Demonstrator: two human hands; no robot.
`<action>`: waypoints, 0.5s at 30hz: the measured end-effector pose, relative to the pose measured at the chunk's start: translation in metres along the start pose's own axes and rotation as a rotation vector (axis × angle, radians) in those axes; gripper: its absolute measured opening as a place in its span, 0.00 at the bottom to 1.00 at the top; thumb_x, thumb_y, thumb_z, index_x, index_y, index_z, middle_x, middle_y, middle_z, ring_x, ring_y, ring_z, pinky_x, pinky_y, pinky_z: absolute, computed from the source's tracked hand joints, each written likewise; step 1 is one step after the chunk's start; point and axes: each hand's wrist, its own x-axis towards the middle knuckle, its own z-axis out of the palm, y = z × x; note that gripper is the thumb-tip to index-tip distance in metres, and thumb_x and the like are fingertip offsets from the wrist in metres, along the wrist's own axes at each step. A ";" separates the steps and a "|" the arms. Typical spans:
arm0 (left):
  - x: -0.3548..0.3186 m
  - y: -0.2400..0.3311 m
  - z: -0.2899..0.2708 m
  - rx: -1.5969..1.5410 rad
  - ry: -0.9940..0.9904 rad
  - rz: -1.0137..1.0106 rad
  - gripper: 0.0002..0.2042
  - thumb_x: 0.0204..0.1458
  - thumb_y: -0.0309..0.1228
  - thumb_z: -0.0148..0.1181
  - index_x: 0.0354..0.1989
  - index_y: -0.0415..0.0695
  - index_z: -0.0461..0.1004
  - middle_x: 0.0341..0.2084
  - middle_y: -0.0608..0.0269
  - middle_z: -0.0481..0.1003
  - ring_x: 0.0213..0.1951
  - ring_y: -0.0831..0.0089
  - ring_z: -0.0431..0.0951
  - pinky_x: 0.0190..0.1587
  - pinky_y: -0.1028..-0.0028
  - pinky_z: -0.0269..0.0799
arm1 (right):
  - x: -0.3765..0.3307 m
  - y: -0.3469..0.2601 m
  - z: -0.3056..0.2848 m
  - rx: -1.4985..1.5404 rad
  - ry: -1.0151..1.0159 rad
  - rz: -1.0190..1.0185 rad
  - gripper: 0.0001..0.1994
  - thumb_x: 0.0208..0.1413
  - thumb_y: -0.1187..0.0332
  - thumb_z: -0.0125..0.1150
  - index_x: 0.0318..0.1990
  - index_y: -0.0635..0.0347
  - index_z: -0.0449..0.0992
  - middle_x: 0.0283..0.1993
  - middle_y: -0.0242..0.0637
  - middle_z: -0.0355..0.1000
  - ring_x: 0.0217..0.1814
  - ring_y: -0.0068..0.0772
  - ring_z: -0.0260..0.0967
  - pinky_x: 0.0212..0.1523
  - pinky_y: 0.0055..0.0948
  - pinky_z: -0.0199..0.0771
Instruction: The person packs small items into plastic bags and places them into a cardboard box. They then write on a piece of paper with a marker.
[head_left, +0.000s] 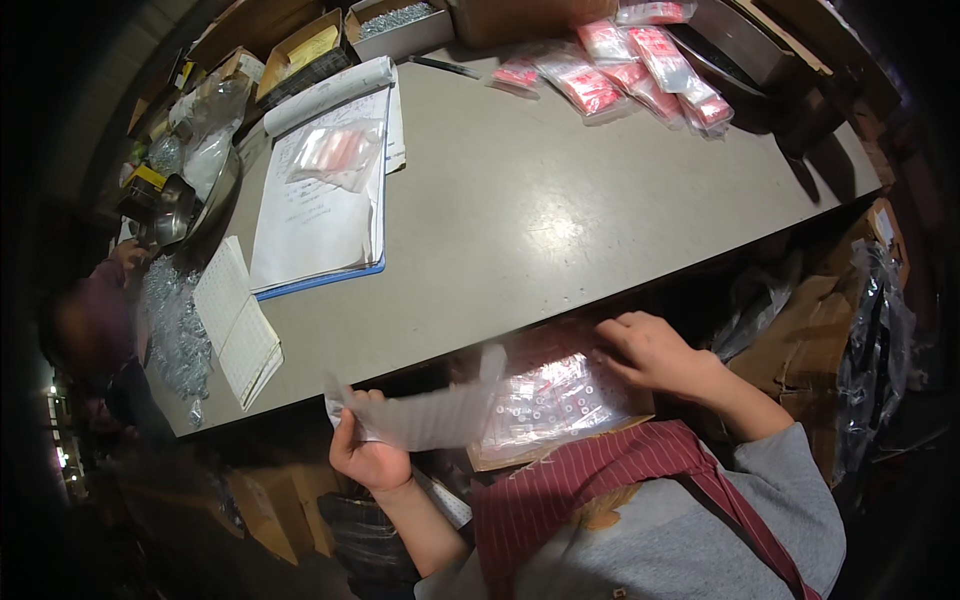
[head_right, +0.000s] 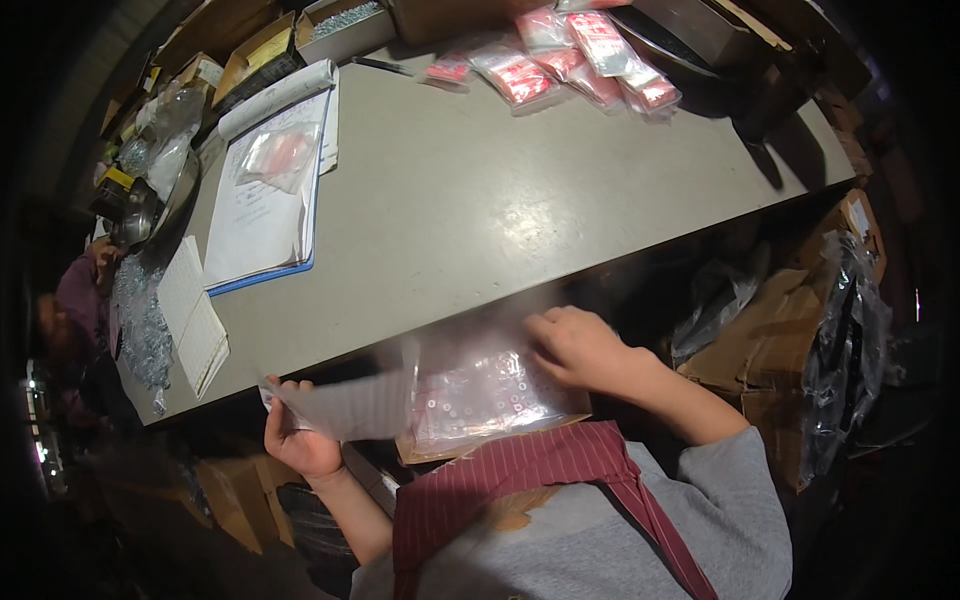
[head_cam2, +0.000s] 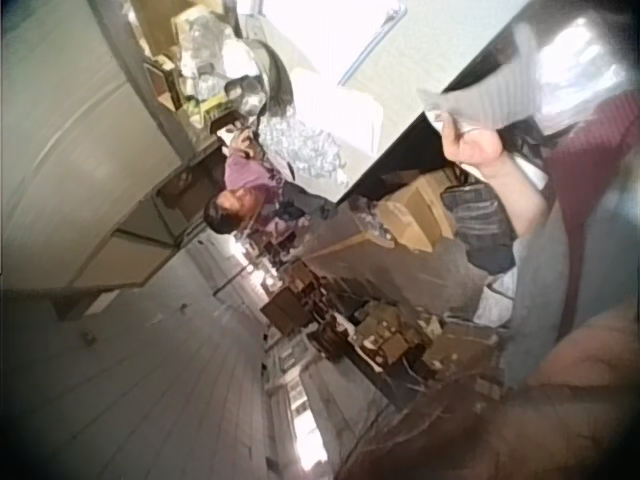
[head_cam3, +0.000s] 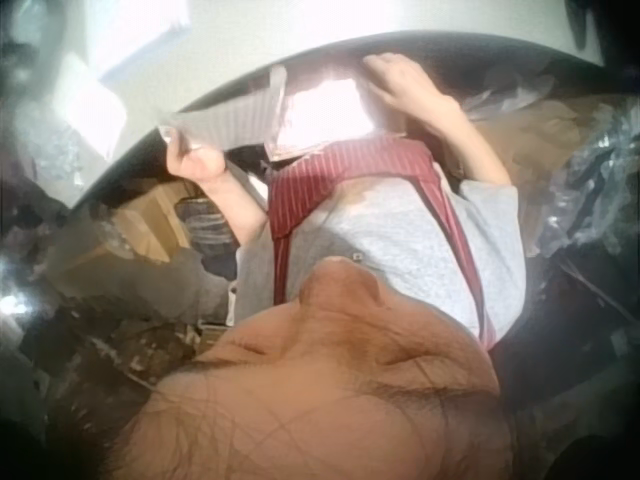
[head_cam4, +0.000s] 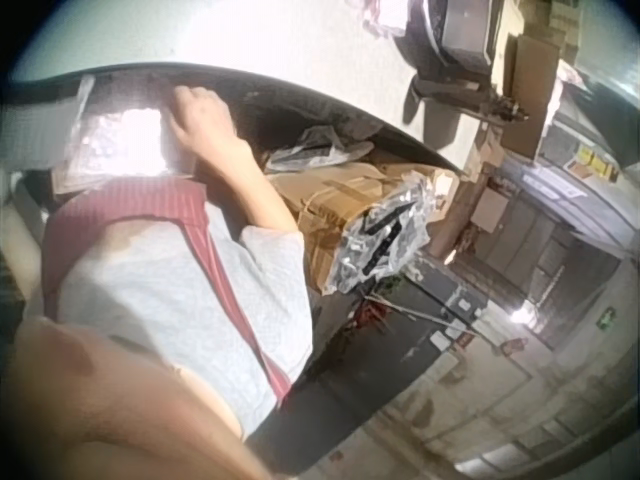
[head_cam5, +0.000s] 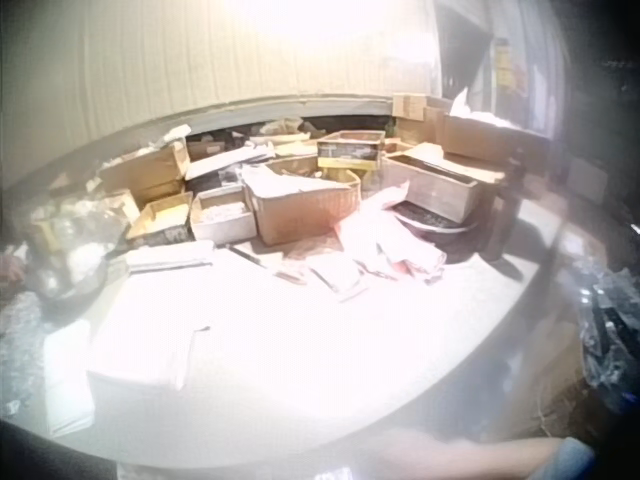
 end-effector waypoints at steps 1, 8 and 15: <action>-0.003 -0.002 0.009 0.081 0.188 0.044 0.21 0.60 0.27 0.54 0.62 0.36 0.70 0.51 0.55 0.77 0.53 0.59 0.75 0.59 0.56 0.69 | 0.000 -0.001 0.005 -0.006 0.024 -0.074 0.16 0.53 0.68 0.65 0.47 0.64 0.72 0.37 0.49 0.72 0.42 0.55 0.73 0.44 0.48 0.74; -0.007 0.005 0.019 0.275 0.223 0.124 0.20 0.68 0.34 0.49 0.63 0.36 0.69 0.61 0.54 0.73 0.62 0.58 0.72 0.67 0.55 0.65 | 0.000 -0.015 0.020 0.083 -0.069 -0.337 0.22 0.52 0.70 0.64 0.56 0.63 0.72 0.52 0.48 0.72 0.53 0.52 0.71 0.51 0.42 0.75; -0.006 0.003 0.036 0.415 0.304 0.199 0.21 0.71 0.37 0.45 0.65 0.34 0.65 0.60 0.53 0.72 0.60 0.61 0.73 0.62 0.62 0.69 | -0.012 -0.002 0.006 0.117 0.259 -0.250 0.21 0.47 0.74 0.64 0.53 0.61 0.75 0.53 0.47 0.72 0.52 0.52 0.70 0.51 0.43 0.71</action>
